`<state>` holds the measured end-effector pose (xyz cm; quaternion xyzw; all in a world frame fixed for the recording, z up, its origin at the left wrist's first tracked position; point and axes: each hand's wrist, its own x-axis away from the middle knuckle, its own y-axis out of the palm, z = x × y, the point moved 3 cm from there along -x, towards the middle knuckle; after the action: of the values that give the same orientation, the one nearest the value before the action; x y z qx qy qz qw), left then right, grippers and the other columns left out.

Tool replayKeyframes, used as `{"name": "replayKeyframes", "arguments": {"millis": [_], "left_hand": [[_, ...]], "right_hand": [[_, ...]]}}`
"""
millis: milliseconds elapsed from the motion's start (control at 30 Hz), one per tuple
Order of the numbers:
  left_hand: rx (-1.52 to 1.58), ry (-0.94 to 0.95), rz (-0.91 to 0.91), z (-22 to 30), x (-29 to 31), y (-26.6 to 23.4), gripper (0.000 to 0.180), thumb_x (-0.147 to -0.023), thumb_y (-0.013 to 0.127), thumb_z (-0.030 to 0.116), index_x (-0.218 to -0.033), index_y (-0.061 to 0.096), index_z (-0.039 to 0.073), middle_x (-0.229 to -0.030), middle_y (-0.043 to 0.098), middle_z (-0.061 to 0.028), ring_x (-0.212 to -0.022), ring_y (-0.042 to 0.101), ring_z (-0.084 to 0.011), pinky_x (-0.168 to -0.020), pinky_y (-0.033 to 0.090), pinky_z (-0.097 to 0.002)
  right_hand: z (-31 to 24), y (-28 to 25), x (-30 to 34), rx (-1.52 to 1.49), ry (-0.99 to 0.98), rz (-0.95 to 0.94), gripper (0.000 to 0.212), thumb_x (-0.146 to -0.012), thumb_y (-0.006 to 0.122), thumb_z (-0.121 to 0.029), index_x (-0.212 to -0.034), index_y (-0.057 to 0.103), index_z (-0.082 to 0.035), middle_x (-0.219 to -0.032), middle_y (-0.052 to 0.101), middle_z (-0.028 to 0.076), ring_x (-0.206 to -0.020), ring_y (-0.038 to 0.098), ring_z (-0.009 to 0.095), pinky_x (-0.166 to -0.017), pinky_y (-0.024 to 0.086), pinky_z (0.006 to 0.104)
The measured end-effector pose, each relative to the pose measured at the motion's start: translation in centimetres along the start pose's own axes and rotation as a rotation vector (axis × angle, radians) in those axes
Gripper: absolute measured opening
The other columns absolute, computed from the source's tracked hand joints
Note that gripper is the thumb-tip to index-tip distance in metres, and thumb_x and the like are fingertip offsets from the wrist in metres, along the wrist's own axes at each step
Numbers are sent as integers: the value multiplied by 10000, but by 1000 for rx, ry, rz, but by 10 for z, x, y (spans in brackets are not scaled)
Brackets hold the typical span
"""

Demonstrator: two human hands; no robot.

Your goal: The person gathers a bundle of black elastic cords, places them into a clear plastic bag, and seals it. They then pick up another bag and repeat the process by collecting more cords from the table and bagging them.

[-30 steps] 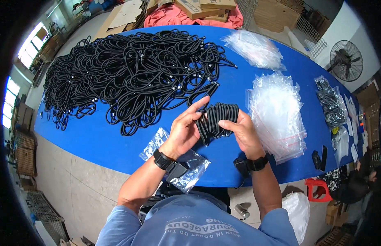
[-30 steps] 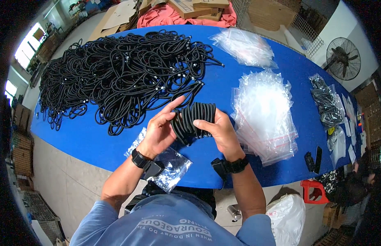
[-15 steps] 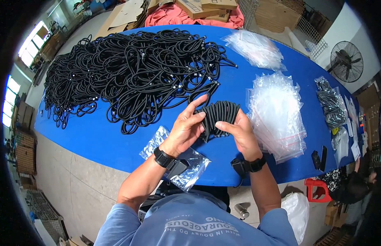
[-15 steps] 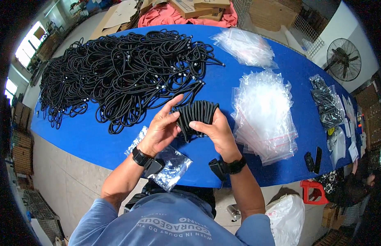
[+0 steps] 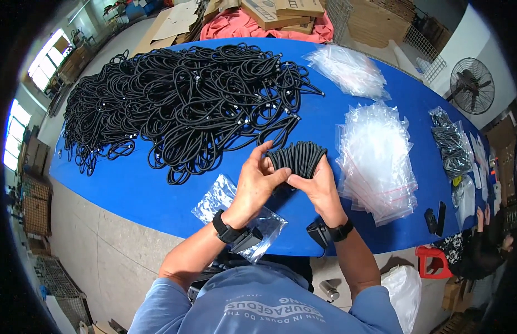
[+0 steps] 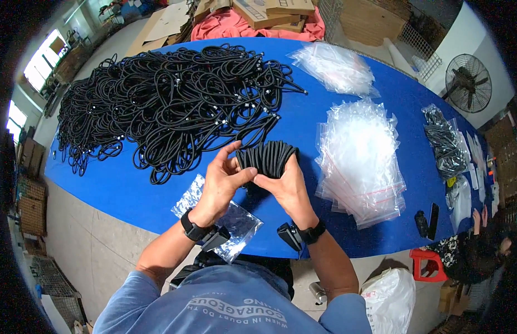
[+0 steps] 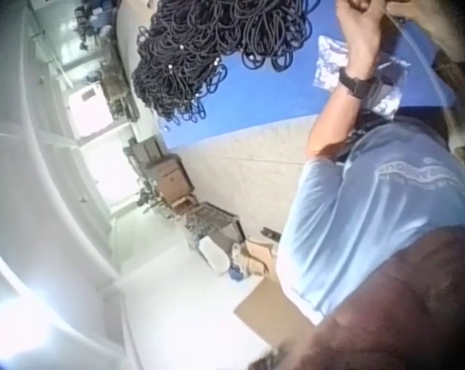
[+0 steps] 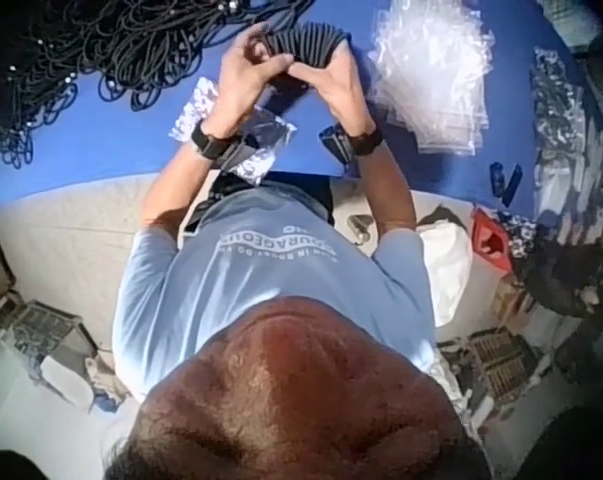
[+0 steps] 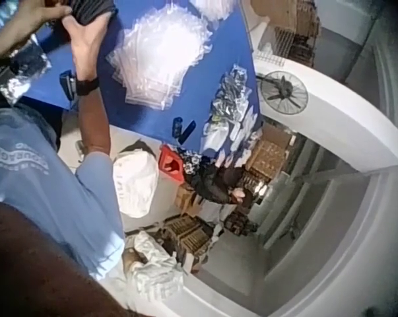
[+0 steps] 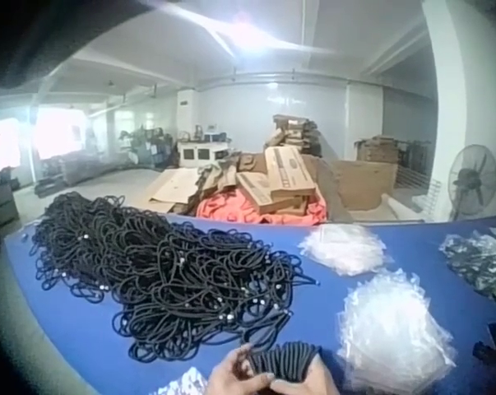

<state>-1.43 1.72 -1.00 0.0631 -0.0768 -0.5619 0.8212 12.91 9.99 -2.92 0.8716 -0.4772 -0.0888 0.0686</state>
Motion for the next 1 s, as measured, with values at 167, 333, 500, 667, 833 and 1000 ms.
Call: {"name": "replayKeyframes", "arguments": {"millis": [167,333,500,667,833,1000], "left_hand": [[-190,-66,42,-2,6,-16,524,-971,632,54,-1438,450,-97,-963,696,-39,-897,652,-85,-838,517,-223],[-205,26,83,-3,4,-20,442,-993,606,150,-1360,558,-91,-862,643,-1,-729,550,-48,-644,460,-220],[301,-174,51,5,4,-11,373,-1027,530,135,-1349,589,-44,-997,700,-37,-838,634,-97,-759,514,-255],[191,-105,29,-6,-2,-15,309,-1037,528,152,-1271,626,-25,-916,692,-21,-754,629,-90,-674,508,-243],[213,-168,66,-8,-8,-16,277,-1033,562,142,-1253,589,-25,-850,665,1,-736,619,-71,-655,500,-225],[287,-115,24,-15,-8,-6,301,-1024,589,114,-1287,535,-23,-822,646,0,-726,614,-71,-662,502,-222]], "right_hand": [[1,9,1,51,1,-9,674,-721,902,-105,-1266,520,1,-1148,647,67,-1053,616,155,-939,517,320],[2,12,0,132,-39,-4,683,-715,906,-111,-1267,521,6,-1177,638,82,-1081,605,155,-961,508,328],[0,7,-2,164,-56,-11,679,-714,909,-112,-1262,527,9,-1189,632,85,-1095,600,161,-976,500,335],[-5,5,-3,75,18,-56,697,-709,911,-117,-1272,519,5,-1187,629,84,-1099,597,164,-979,497,337],[1,1,-3,67,-17,-46,744,-683,930,-155,-1277,509,-2,-1190,626,88,-1104,594,164,-978,498,341],[2,-1,-2,132,-43,-40,774,-665,946,-194,-1271,505,-1,-1194,623,99,-1116,593,174,-980,499,349]]}}
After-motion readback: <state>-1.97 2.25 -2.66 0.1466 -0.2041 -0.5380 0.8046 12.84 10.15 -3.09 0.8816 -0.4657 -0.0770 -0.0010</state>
